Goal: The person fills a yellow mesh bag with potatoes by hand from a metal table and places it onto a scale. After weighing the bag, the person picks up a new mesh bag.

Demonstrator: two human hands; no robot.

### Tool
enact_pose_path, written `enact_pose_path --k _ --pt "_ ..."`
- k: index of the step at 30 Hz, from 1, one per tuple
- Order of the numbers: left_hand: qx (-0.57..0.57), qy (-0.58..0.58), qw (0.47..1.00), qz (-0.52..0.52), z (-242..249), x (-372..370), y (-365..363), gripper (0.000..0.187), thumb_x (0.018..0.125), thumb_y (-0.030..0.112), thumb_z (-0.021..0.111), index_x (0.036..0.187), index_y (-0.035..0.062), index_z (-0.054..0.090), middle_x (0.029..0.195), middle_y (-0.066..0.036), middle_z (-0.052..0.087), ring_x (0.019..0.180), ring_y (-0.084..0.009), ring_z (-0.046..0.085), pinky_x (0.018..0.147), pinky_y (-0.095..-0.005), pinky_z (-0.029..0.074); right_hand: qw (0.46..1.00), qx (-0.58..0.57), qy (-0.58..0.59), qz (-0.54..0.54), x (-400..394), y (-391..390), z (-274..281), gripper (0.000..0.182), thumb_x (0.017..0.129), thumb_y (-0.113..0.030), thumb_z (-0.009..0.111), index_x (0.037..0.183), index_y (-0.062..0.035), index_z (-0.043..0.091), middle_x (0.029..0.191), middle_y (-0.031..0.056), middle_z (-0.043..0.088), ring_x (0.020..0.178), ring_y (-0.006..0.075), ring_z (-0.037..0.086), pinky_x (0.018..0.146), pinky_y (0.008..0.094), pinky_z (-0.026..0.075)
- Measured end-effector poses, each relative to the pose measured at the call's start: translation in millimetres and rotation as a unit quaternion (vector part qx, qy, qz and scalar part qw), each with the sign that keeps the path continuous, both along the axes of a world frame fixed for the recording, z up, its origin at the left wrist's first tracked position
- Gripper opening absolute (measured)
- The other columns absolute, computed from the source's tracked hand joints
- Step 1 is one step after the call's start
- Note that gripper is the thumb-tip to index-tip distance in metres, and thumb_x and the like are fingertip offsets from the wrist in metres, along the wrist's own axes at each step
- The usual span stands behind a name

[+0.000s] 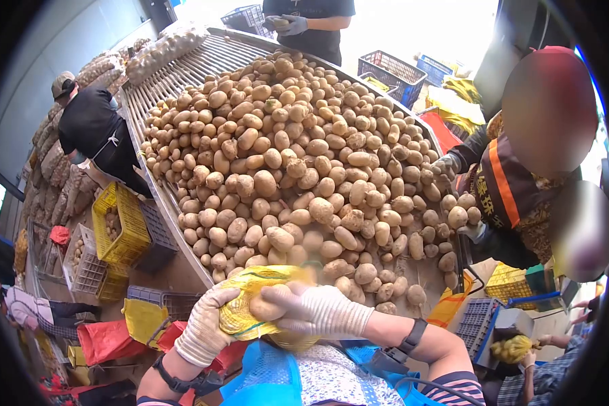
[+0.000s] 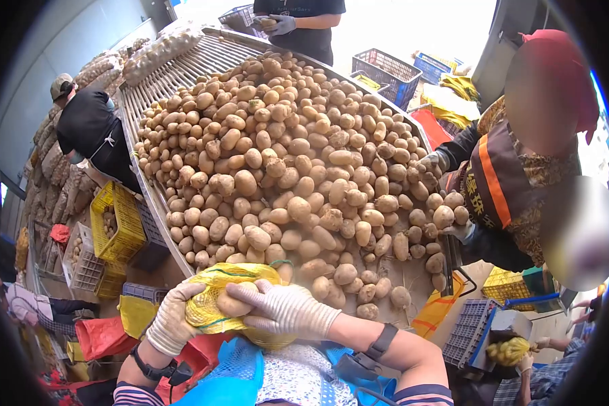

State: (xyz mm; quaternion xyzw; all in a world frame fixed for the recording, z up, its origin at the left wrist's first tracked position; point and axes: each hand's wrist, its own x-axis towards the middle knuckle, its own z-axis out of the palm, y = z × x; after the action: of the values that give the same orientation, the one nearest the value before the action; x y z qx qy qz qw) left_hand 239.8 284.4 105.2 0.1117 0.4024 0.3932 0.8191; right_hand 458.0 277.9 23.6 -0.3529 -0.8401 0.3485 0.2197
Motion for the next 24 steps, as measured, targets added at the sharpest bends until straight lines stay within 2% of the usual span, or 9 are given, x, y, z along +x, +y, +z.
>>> enact_pose_path --k 6,8,9,11,14,16,19,22,24 --pt "-0.002 0.056 0.998 -0.005 31.0 -19.0 -5.9 0.036 0.084 0.002 0.054 0.12 -0.0054 0.053 0.117 -0.018 0.061 0.108 -0.0293 0.062 0.096 -0.0451 0.05 0.978 0.188 -0.006 0.095 5.6 -8.8 9.4 0.054 0.085 -0.031 0.061 0.134 -0.0158 0.043 0.104 0.0182 0.059 0.086 0.032 0.064 0.066 0.0401 0.054" --pt "0.008 0.058 0.998 -0.02 43.2 -24.9 3.7 0.033 0.083 -0.001 0.055 0.116 -0.0057 0.055 0.115 -0.017 0.062 0.105 -0.0289 0.063 0.094 -0.0433 0.052 0.95 0.013 -0.295 0.104 26.5 11.8 81.3 0.018 0.08 -0.023 0.06 0.096 -0.0135 0.061 0.066 0.0094 0.059 0.056 0.0275 0.063 0.049 0.0366 0.052" --pt "0.011 0.057 0.998 -0.013 44.1 -26.1 6.2 0.036 0.083 0.002 0.056 0.117 -0.0078 0.054 0.116 -0.02 0.061 0.106 -0.0314 0.063 0.094 -0.0458 0.052 0.963 0.142 -0.215 0.084 46.5 27.0 90.7 0.008 0.077 -0.021 0.06 0.079 -0.0135 0.06 0.057 0.006 0.055 0.049 0.0256 0.061 0.042 0.037 0.048" --pt "0.004 0.025 1.0 -0.012 34.4 -15.1 16.7 0.041 0.084 0.006 0.057 0.122 -0.009 0.05 0.12 -0.022 0.059 0.11 -0.032 0.06 0.097 -0.0475 0.049 0.947 0.077 -0.301 0.078 64.1 53.0 110.8 0.009 0.075 -0.023 0.061 0.075 -0.0134 0.061 0.055 0.0071 0.054 0.05 0.0267 0.061 0.04 0.0375 0.045" --pt "-0.009 -0.059 0.995 -0.076 -21.9 14.3 34.0 0.038 0.091 0.012 0.057 0.124 -0.0043 0.051 0.119 -0.014 0.06 0.11 -0.0242 0.06 0.098 -0.0391 0.048 0.919 -0.06 -0.375 0.108 80.8 106.6 72.2 0.017 0.08 -0.024 0.068 0.092 -0.0111 0.069 0.069 0.0093 0.063 0.069 0.0247 0.066 0.063 0.0375 0.053" --pt "-0.042 -0.083 0.99 -0.105 -46.9 17.6 46.8 0.036 0.09 0.012 0.059 0.122 -0.003 0.053 0.116 -0.012 0.062 0.106 -0.0209 0.061 0.095 -0.035 0.05 0.946 -0.273 -0.158 0.071 82.6 143.9 52.2 0.03 0.084 -0.028 0.071 0.107 -0.0102 0.069 0.085 0.0085 0.067 0.086 0.0167 0.065 0.081 0.0338 0.052" --pt "-0.034 0.001 0.99 -0.137 -68.7 6.7 69.5 0.036 0.09 0.013 0.061 0.121 -0.0023 0.054 0.113 -0.011 0.062 0.103 -0.0192 0.062 0.091 -0.0329 0.051 0.991 0.012 -0.031 -0.132 9.5 207.7 19.6 0.03 0.082 -0.021 0.07 0.107 -0.0049 0.064 0.106 0.0105 0.062 0.092 0.023 0.063 0.082 0.0348 0.052" --pt "0.045 0.108 0.95 -0.29 -70.2 -15.7 108.2 0.039 0.089 0.02 0.065 0.12 -0.0018 0.055 0.11 -0.009 0.062 0.098 -0.0144 0.06 0.089 -0.0283 0.05 0.894 0.304 -0.328 -0.039 -42.3 269.2 -42.8 0.047 0.075 -0.02 0.06 0.12 -0.0079 0.052 0.129 0.0148 0.048 0.101 0.0312 0.055 0.076 0.0413 0.048" --pt "0.3 0.294 0.86 -0.292 -62.0 -26.8 162.1 0.039 0.09 0.02 0.065 0.121 -0.0014 0.056 0.106 -0.007 0.062 0.097 -0.0128 0.058 0.086 -0.0267 0.049 0.851 0.409 -0.327 -0.037 -56.0 290.3 -71.9 0.045 0.076 -0.021 0.057 0.119 -0.0071 0.053 0.122 0.0126 0.05 0.099 0.0281 0.051 0.076 0.0387 0.046"
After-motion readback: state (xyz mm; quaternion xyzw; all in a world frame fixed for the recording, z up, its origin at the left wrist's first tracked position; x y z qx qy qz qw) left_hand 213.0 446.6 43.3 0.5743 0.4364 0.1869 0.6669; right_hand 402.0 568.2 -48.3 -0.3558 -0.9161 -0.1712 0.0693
